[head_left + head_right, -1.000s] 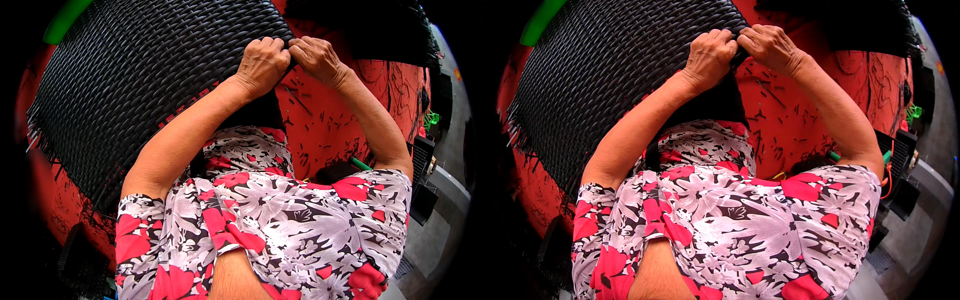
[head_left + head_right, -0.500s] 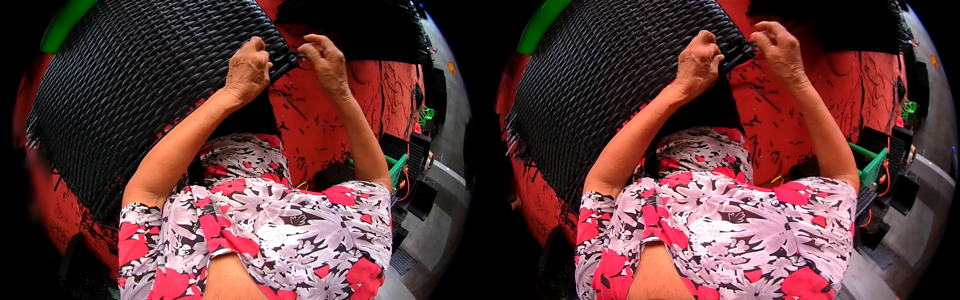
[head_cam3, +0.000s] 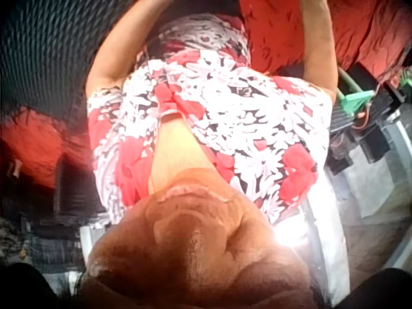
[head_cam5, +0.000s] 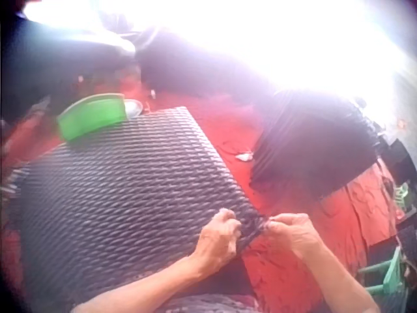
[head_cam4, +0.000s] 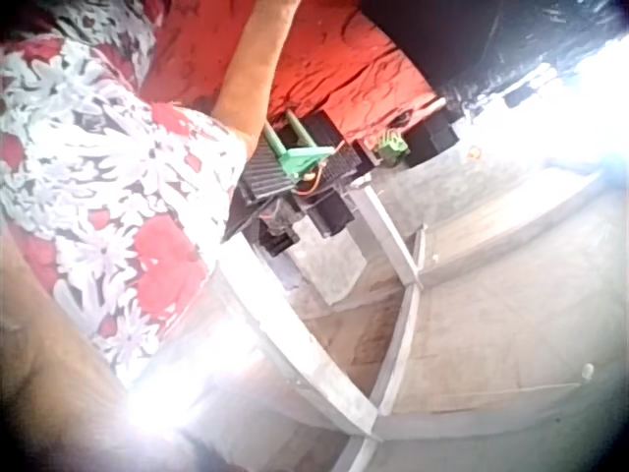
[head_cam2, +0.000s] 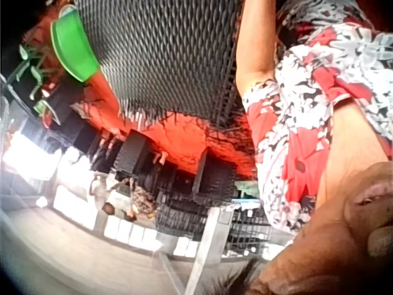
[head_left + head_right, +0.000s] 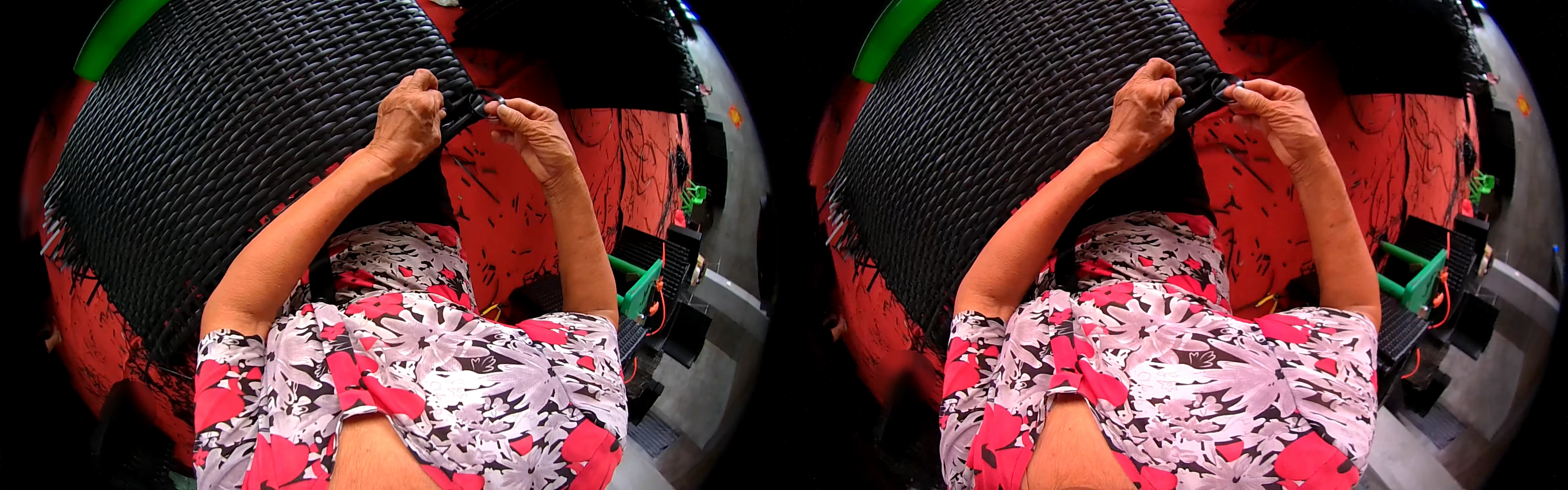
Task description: The person weaves black plastic strips onto the edge of a woven furniture panel by hand, threading the strips through the existing weave and wrapping them around the frame.
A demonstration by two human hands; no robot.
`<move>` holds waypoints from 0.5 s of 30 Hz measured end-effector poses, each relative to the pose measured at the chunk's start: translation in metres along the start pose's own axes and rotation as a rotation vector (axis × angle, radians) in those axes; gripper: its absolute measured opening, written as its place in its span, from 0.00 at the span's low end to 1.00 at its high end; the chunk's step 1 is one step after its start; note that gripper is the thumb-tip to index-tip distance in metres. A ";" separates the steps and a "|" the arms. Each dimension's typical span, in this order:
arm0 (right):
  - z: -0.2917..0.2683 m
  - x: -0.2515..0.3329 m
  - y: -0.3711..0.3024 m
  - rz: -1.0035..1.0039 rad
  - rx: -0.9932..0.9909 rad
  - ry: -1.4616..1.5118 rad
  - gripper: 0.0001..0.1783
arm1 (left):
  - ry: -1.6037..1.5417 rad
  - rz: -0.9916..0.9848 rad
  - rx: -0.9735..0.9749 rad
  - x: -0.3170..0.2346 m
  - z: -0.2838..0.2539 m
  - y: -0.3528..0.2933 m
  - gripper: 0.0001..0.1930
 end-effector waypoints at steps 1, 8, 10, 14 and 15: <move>0.002 0.017 0.004 -0.142 -0.098 -0.337 0.09 | -0.033 0.006 -0.037 -0.004 -0.014 -0.003 0.06; 0.029 0.056 -0.031 -1.031 -0.371 -1.424 0.11 | 0.065 0.048 -0.159 -0.068 -0.148 -0.090 0.13; -0.003 0.055 -0.021 -1.084 -0.523 -1.595 0.11 | 0.179 -0.098 -0.311 -0.070 -0.195 -0.137 0.11; -0.002 0.076 -0.017 -0.964 -0.574 -1.413 0.09 | 0.473 -0.435 -0.707 -0.081 -0.285 -0.249 0.03; -0.016 0.071 -0.016 -0.885 -0.616 -1.339 0.08 | 0.477 -0.607 -0.891 -0.089 -0.293 -0.290 0.03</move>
Point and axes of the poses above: each hand's wrist, its own y-axis towards the middle knuckle, its own z-axis out of the palm, x = y × z, the point moved 8 cm from there along y, towards the middle knuckle, and after that the axes turned 12 degrees about -y, right-handed, at the moved point
